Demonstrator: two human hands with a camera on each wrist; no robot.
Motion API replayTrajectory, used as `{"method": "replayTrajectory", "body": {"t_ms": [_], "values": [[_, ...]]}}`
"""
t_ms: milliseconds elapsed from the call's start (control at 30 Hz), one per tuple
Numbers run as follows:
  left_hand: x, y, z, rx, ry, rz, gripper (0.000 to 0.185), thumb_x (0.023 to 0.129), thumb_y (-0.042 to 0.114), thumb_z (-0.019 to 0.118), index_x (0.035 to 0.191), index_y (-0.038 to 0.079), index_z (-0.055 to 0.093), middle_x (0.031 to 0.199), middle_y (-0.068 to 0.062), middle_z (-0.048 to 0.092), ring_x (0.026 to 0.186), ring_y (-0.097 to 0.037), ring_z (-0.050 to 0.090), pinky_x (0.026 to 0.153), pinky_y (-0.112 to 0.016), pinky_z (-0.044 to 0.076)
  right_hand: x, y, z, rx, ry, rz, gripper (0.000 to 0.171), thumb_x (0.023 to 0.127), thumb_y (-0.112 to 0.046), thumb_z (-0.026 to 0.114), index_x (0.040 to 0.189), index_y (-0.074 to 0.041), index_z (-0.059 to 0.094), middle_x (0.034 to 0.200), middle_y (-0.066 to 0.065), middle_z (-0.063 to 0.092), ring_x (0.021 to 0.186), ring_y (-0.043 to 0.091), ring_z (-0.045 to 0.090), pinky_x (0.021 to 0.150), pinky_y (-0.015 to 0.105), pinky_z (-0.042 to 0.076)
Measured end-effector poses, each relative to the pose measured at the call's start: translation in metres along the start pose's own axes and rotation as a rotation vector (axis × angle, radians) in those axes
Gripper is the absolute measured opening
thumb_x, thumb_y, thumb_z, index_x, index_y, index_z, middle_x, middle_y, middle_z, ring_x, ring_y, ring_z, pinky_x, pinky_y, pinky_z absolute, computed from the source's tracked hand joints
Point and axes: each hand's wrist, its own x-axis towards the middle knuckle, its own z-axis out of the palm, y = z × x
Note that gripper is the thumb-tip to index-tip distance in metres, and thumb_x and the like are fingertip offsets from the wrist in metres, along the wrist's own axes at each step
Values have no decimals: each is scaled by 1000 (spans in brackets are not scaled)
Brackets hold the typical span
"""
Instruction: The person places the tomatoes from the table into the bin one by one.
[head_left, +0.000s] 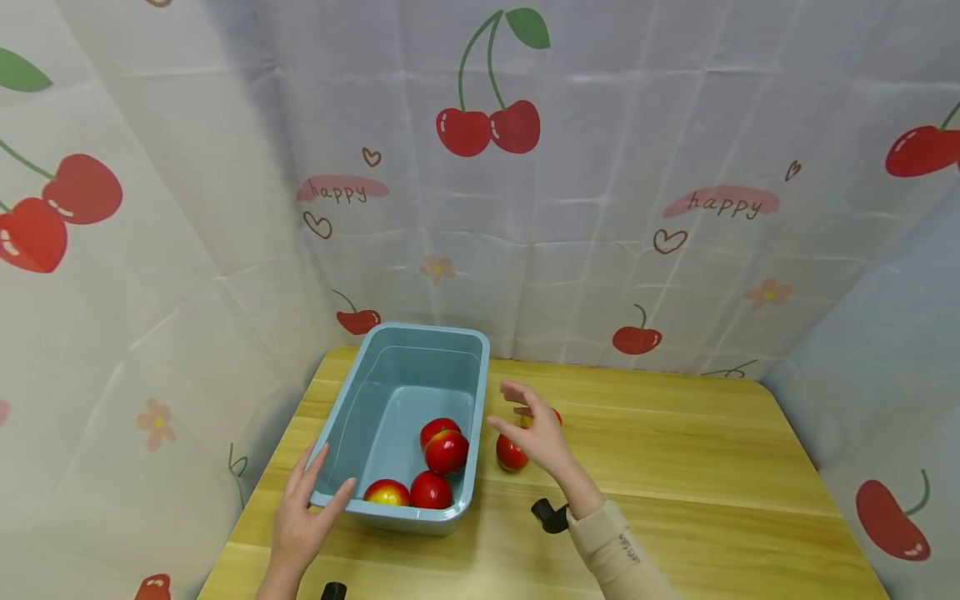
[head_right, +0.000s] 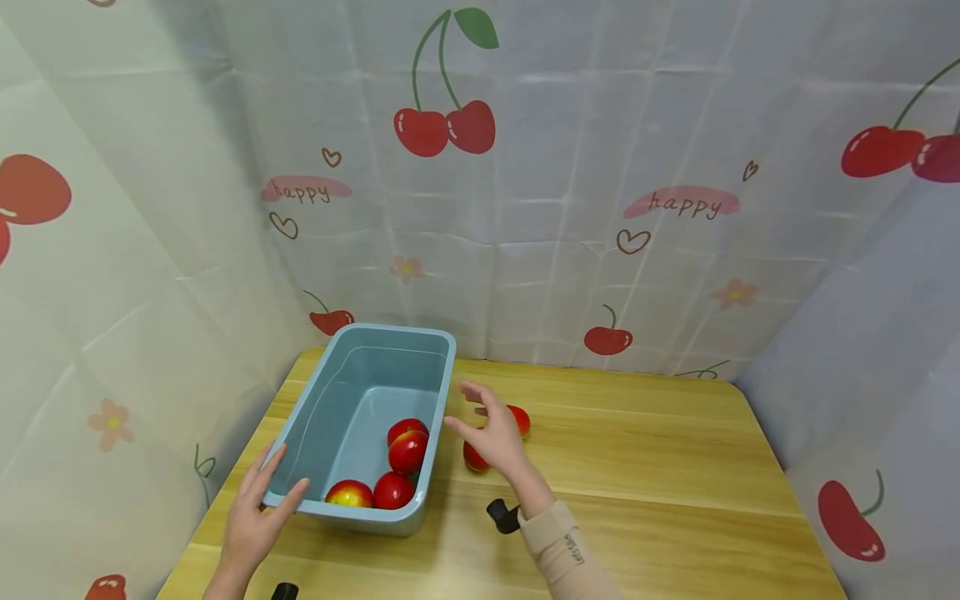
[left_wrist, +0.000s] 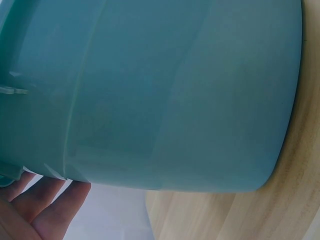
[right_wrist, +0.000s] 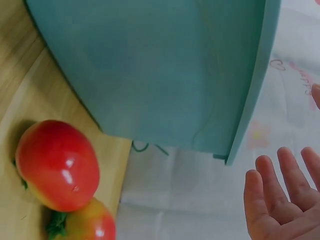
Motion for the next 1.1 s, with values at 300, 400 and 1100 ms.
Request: {"method": "replayTrajectory", "body": {"t_ms": [300, 400, 1100], "values": [[0, -1, 1, -2, 3, 2, 67, 83, 37, 71, 141, 16, 45, 150, -7, 29, 132, -37, 31, 95, -65, 30, -3, 25, -10, 1, 6, 67, 56, 81, -21, 75, 129, -6, 52, 128, 11, 55, 116, 27, 50, 99, 46, 39], [0, -1, 1, -1, 5, 4, 67, 83, 37, 71, 141, 16, 45, 150, -8, 29, 132, -38, 31, 95, -65, 30, -5, 33, -12, -2, 13, 84, 56, 82, -21, 74, 130, -5, 51, 129, 13, 54, 117, 28, 50, 100, 49, 37], [1, -1, 2, -3, 8, 18, 67, 83, 35, 71, 141, 16, 45, 149, -9, 30, 131, -39, 33, 93, -66, 31, -18, 85, -7, -71, 48, 138, 54, 79, -13, 76, 126, 0, 53, 125, 19, 56, 113, 38, 52, 95, 52, 41]]}}
